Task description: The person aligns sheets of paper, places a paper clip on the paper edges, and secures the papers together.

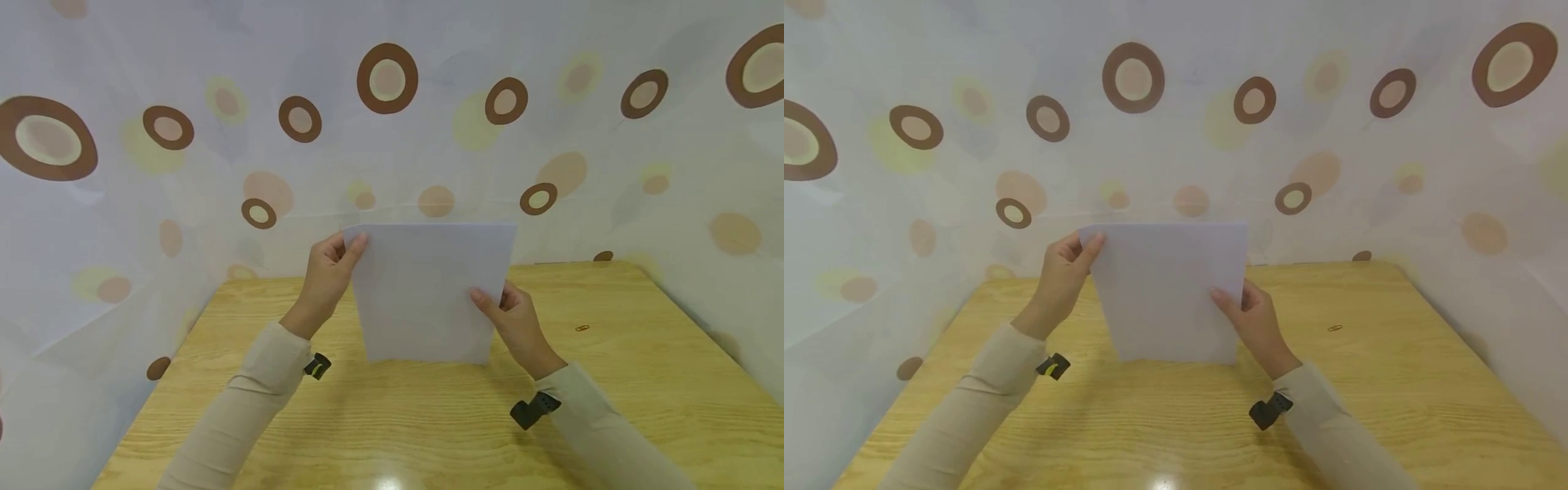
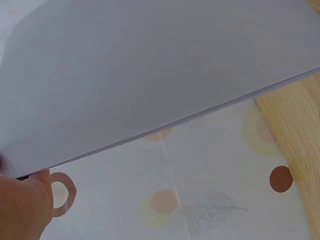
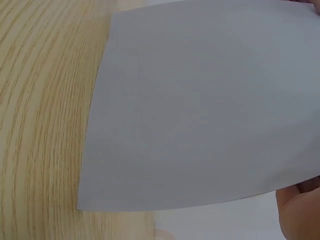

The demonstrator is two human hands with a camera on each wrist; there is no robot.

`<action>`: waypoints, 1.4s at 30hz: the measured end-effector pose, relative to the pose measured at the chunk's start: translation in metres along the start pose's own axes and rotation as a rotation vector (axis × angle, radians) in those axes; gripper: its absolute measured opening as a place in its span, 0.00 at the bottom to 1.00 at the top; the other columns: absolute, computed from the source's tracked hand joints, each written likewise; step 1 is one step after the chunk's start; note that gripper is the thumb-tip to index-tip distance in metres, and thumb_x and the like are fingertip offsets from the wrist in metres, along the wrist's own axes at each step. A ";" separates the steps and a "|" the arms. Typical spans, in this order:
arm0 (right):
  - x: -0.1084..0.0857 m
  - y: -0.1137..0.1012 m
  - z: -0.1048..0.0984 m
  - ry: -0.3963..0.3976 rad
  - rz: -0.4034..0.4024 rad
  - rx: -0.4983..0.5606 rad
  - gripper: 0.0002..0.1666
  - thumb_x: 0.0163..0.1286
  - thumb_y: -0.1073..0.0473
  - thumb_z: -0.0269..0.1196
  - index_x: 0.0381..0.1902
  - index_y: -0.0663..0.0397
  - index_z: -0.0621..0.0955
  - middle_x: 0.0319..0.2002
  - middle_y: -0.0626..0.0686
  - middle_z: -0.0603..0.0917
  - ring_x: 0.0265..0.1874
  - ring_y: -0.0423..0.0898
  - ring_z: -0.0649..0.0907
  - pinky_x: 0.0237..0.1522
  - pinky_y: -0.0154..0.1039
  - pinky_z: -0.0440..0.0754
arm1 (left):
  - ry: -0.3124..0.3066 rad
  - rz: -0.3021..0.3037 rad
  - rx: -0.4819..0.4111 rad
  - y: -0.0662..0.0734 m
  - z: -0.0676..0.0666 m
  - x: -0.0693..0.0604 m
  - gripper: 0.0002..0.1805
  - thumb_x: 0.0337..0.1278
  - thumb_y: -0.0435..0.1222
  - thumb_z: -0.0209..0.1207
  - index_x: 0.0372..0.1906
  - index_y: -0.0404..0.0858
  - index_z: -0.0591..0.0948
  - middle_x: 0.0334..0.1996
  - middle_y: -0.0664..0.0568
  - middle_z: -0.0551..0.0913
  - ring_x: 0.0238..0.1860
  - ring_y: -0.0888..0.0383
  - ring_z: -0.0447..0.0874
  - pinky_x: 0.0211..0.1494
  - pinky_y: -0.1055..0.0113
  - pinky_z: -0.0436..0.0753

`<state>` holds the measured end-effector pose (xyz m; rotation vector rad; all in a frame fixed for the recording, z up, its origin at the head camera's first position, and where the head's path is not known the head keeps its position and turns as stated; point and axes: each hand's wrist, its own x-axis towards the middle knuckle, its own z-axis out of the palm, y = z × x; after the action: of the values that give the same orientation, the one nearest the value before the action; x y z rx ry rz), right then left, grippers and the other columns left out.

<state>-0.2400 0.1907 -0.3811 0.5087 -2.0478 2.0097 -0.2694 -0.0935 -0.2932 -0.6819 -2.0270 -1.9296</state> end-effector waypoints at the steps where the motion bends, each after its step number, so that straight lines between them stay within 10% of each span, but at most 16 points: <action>1: 0.000 0.001 0.000 0.003 0.005 -0.002 0.18 0.71 0.62 0.59 0.55 0.64 0.76 0.43 0.43 0.85 0.42 0.40 0.84 0.42 0.34 0.82 | 0.004 0.002 0.003 -0.001 0.000 0.000 0.15 0.69 0.37 0.54 0.37 0.26 0.80 0.26 0.55 0.81 0.29 0.62 0.78 0.35 0.71 0.77; 13: -0.005 0.014 -0.012 -0.020 0.087 -0.191 0.25 0.70 0.53 0.61 0.56 0.66 0.77 0.45 0.50 0.85 0.42 0.39 0.84 0.43 0.33 0.82 | -0.015 -0.028 -0.002 -0.003 -0.004 -0.004 0.17 0.68 0.38 0.55 0.43 0.24 0.81 0.30 0.52 0.86 0.32 0.60 0.84 0.40 0.68 0.81; 23: -0.024 0.029 -0.060 -0.070 0.052 -0.467 0.20 0.74 0.55 0.56 0.55 0.62 0.79 0.50 0.60 0.84 0.47 0.38 0.83 0.47 0.26 0.78 | -0.038 -0.069 -0.021 -0.006 -0.006 -0.010 0.17 0.69 0.37 0.54 0.46 0.23 0.80 0.32 0.54 0.86 0.35 0.60 0.84 0.45 0.67 0.81; 28: -0.030 0.026 -0.097 -0.130 0.065 -0.774 0.24 0.76 0.54 0.52 0.61 0.65 0.75 0.54 0.67 0.79 0.46 0.62 0.82 0.51 0.52 0.79 | -0.048 -0.065 -0.016 -0.006 -0.006 -0.010 0.17 0.69 0.38 0.54 0.45 0.24 0.81 0.32 0.52 0.86 0.36 0.60 0.84 0.46 0.67 0.81; 32: -0.035 0.027 -0.122 -0.268 0.171 -0.885 0.36 0.77 0.50 0.50 0.65 0.79 0.62 0.63 0.80 0.62 0.59 0.78 0.63 0.58 0.72 0.60 | -0.043 -0.059 -0.021 -0.006 -0.007 -0.011 0.17 0.69 0.37 0.54 0.45 0.24 0.81 0.32 0.54 0.86 0.37 0.60 0.84 0.47 0.67 0.80; 35: -0.038 0.032 -0.136 -0.353 0.250 -0.932 0.43 0.76 0.48 0.49 0.64 0.88 0.53 0.65 0.86 0.48 0.63 0.83 0.47 0.59 0.75 0.49 | -0.040 -0.057 -0.022 -0.006 -0.007 -0.011 0.17 0.69 0.37 0.54 0.44 0.23 0.81 0.31 0.56 0.86 0.37 0.60 0.84 0.47 0.67 0.80; 42: -0.044 0.043 -0.150 -0.425 0.365 -1.019 0.50 0.75 0.43 0.48 0.63 0.91 0.49 0.63 0.89 0.45 0.62 0.84 0.45 0.56 0.78 0.47 | -0.036 -0.066 -0.022 -0.007 -0.007 -0.012 0.17 0.69 0.37 0.54 0.44 0.23 0.81 0.31 0.58 0.86 0.37 0.60 0.84 0.48 0.67 0.79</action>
<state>-0.2284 0.3442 -0.4327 0.3562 -3.1998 0.7325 -0.2637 -0.1027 -0.3049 -0.6675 -2.0770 -1.9931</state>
